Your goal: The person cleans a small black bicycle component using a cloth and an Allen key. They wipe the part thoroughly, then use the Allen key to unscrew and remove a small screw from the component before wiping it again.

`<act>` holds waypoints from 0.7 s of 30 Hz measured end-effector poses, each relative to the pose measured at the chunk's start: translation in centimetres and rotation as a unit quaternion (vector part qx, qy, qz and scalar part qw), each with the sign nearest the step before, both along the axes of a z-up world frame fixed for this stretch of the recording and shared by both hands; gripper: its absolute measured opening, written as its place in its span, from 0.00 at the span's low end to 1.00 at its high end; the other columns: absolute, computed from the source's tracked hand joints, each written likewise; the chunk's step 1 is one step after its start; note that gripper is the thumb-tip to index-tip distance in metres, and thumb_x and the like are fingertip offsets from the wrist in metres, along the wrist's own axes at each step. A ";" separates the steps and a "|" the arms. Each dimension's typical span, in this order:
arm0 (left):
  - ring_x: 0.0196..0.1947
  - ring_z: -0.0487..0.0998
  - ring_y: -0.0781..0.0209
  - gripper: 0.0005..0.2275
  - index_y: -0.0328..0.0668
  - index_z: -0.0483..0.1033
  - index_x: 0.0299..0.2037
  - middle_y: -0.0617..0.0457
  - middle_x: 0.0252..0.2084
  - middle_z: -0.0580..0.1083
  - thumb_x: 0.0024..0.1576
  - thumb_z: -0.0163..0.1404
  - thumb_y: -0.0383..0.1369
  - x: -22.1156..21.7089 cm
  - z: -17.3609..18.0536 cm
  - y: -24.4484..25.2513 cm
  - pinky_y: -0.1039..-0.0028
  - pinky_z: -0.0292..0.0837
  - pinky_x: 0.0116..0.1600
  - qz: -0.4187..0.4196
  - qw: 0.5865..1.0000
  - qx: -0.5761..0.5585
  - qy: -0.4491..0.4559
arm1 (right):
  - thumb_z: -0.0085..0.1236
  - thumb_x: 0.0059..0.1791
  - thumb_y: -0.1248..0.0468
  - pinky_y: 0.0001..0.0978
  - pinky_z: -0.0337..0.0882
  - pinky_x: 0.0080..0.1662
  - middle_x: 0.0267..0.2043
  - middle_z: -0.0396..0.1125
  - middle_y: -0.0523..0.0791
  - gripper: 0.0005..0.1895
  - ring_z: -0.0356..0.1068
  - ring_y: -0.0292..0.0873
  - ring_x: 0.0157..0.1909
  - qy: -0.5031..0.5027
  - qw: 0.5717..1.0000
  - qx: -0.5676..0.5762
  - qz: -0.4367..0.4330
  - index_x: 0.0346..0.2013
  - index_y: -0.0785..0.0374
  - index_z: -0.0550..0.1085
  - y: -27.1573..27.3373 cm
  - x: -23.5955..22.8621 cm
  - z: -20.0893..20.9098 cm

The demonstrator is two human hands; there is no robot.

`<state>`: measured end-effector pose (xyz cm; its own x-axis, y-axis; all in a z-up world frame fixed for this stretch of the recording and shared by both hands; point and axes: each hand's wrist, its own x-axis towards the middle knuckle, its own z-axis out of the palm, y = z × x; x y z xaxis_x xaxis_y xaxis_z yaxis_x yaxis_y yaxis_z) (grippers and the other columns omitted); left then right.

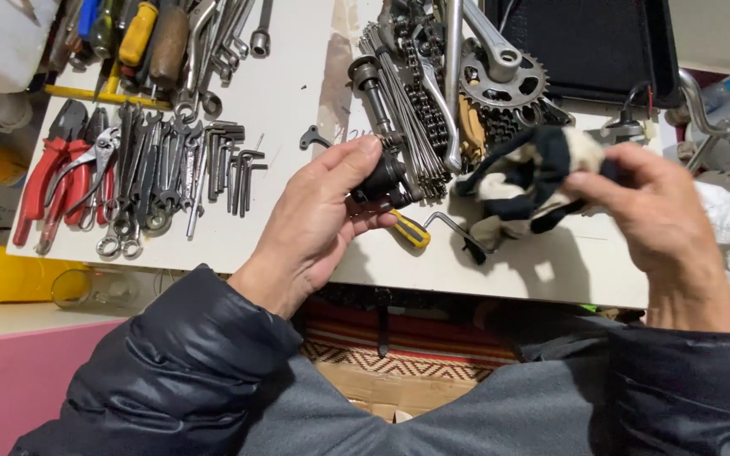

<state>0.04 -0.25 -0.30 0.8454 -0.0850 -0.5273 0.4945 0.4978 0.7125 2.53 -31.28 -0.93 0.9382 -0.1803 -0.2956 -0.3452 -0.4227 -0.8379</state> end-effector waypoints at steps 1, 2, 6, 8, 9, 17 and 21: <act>0.37 0.75 0.56 0.20 0.34 0.74 0.55 0.45 0.44 0.74 0.55 0.51 0.37 -0.1 0.0 0.0 0.69 0.77 0.36 0.002 1.000 0.001 -0.001 | 0.57 0.48 0.72 0.36 0.73 0.51 0.53 0.66 0.49 0.14 0.68 0.46 0.49 -0.001 1.000 0.001 0.002 0.48 0.67 0.72 -1.0 -0.1 -0.6; 0.38 0.76 0.55 0.20 0.34 0.74 0.55 0.43 0.45 0.75 0.55 0.52 0.37 -0.1 0.0 0.1 0.70 0.78 0.35 -0.004 1.000 -0.003 -0.007 | 0.58 0.49 0.69 0.31 0.75 0.49 0.51 0.69 0.45 0.12 0.71 0.42 0.47 -0.080 0.993 0.088 0.009 0.48 0.62 0.72 -2.0 -0.2 -1.3; 0.37 0.77 0.57 0.19 0.35 0.75 0.54 0.44 0.43 0.76 0.55 0.53 0.36 -0.1 -0.2 -0.1 0.72 0.79 0.34 -0.013 1.000 -0.007 -0.022 | 0.57 0.51 0.64 0.32 0.83 0.59 0.59 0.75 0.41 0.26 0.78 0.38 0.59 -0.208 0.912 0.350 -0.056 0.65 0.59 0.71 -0.6 -0.4 0.3; 0.38 0.78 0.56 0.21 0.35 0.74 0.56 0.44 0.44 0.76 0.53 0.54 0.37 -0.1 -0.2 -0.1 0.72 0.79 0.33 -0.012 1.000 0.000 -0.022 | 0.60 0.49 0.58 0.40 0.81 0.67 0.62 0.73 0.42 0.31 0.76 0.42 0.64 -0.215 0.908 0.360 -0.027 0.67 0.59 0.69 0.0 -0.8 0.7; 0.39 0.78 0.55 0.24 0.35 0.73 0.57 0.43 0.46 0.76 0.51 0.54 0.37 -0.1 -0.1 -0.2 0.72 0.80 0.33 -0.013 1.000 0.008 -0.020 | 0.63 0.48 0.53 0.49 0.78 0.74 0.64 0.71 0.43 0.36 0.73 0.45 0.69 -0.222 0.903 0.369 0.001 0.70 0.58 0.67 0.3 -1.0 0.9; 0.40 0.78 0.61 0.21 0.35 0.77 0.55 0.45 0.43 0.77 0.52 0.56 0.35 -0.1 -1.2 -1.5 0.76 0.80 0.40 -0.014 0.992 0.076 -0.097 | 0.55 0.52 0.63 0.34 0.68 0.59 0.61 0.61 0.47 0.23 0.64 0.43 0.58 -0.210 0.927 0.248 0.189 0.61 0.60 0.64 4.3 -2.6 -3.6; 0.34 0.73 0.74 0.17 0.40 0.79 0.55 0.57 0.39 0.79 0.57 0.54 0.35 0.5 -4.6 -2.9 0.83 0.73 0.42 -0.001 0.964 0.185 -0.193 | 0.57 0.48 0.63 0.33 0.52 0.70 0.71 0.55 0.48 0.39 0.55 0.40 0.69 -0.217 0.933 0.029 0.286 0.71 0.64 0.53 9.4 -3.9 -2.0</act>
